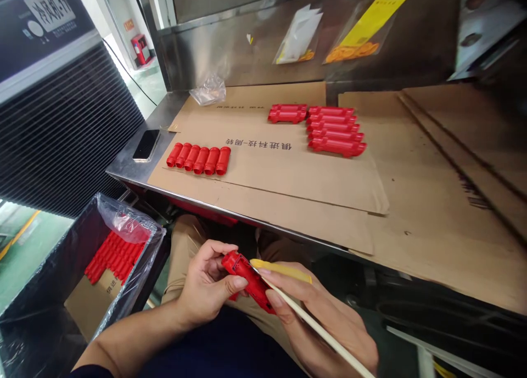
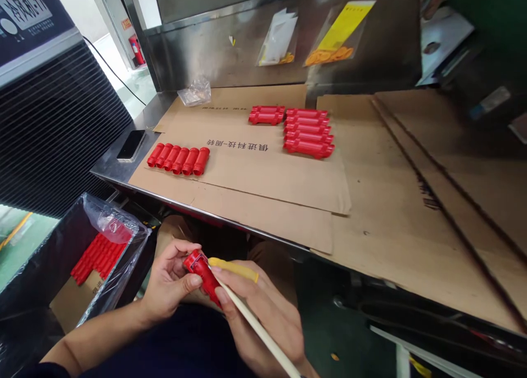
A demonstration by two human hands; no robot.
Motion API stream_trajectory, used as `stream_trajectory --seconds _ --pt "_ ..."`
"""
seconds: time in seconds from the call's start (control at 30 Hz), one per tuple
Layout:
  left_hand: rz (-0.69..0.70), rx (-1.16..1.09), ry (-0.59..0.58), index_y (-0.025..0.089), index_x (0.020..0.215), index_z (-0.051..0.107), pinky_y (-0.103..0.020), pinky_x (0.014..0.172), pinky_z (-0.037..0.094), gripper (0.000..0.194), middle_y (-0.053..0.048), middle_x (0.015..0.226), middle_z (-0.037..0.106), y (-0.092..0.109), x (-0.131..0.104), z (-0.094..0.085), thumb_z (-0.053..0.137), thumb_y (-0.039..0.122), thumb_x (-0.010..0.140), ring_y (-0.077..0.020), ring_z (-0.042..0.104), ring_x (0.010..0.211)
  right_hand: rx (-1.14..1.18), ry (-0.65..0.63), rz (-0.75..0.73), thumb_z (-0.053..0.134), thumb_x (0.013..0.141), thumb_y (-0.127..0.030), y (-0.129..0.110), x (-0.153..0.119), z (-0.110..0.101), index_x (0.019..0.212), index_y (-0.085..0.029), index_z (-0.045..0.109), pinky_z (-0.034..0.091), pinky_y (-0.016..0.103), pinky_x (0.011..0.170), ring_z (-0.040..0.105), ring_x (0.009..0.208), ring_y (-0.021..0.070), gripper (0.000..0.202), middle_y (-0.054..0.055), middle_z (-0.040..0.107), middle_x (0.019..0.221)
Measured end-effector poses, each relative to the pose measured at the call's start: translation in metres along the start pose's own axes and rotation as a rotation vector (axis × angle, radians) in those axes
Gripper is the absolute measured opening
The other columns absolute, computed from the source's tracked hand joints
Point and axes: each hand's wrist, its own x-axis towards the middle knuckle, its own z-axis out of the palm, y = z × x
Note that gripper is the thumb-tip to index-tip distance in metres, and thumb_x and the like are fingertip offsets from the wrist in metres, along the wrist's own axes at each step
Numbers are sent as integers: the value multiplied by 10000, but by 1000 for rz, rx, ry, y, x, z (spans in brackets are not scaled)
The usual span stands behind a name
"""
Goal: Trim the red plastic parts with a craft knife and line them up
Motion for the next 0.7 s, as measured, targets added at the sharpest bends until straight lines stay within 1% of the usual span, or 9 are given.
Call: stream_trajectory --seconds 0.1,0.27,0.57,0.7 --pt "-8 -1 -4 194 1102 631 -181 601 544 404 6 808 737 1 0 1 870 242 780 -84 667 614 -8 12 5 616 909 -6 0 -2 1 1214 -200 686 618 285 864 725 1018 176 368 65 770 1095" --pt "-23 8 9 191 1101 628 -191 586 538 417 -2 813 742 1 -1 0 876 262 773 -94 667 607 2 3 41 622 905 -16 -2 -4 1 1219 -233 692 632 320 812 736 999 210 388 67 774 1085" --pt "-28 27 11 189 1088 623 -182 587 535 430 5 809 731 0 -1 -1 885 285 761 -86 660 609 18 -10 13 604 910 11 0 -6 -2 1221 -185 677 617 297 827 707 1033 182 375 81 755 1112" --pt "-31 46 19 183 1081 617 -198 577 539 432 0 799 730 0 -2 0 882 306 763 -99 663 598 6 2 14 614 900 23 -3 -6 0 1229 -184 678 622 315 840 708 1048 196 395 83 757 1114"
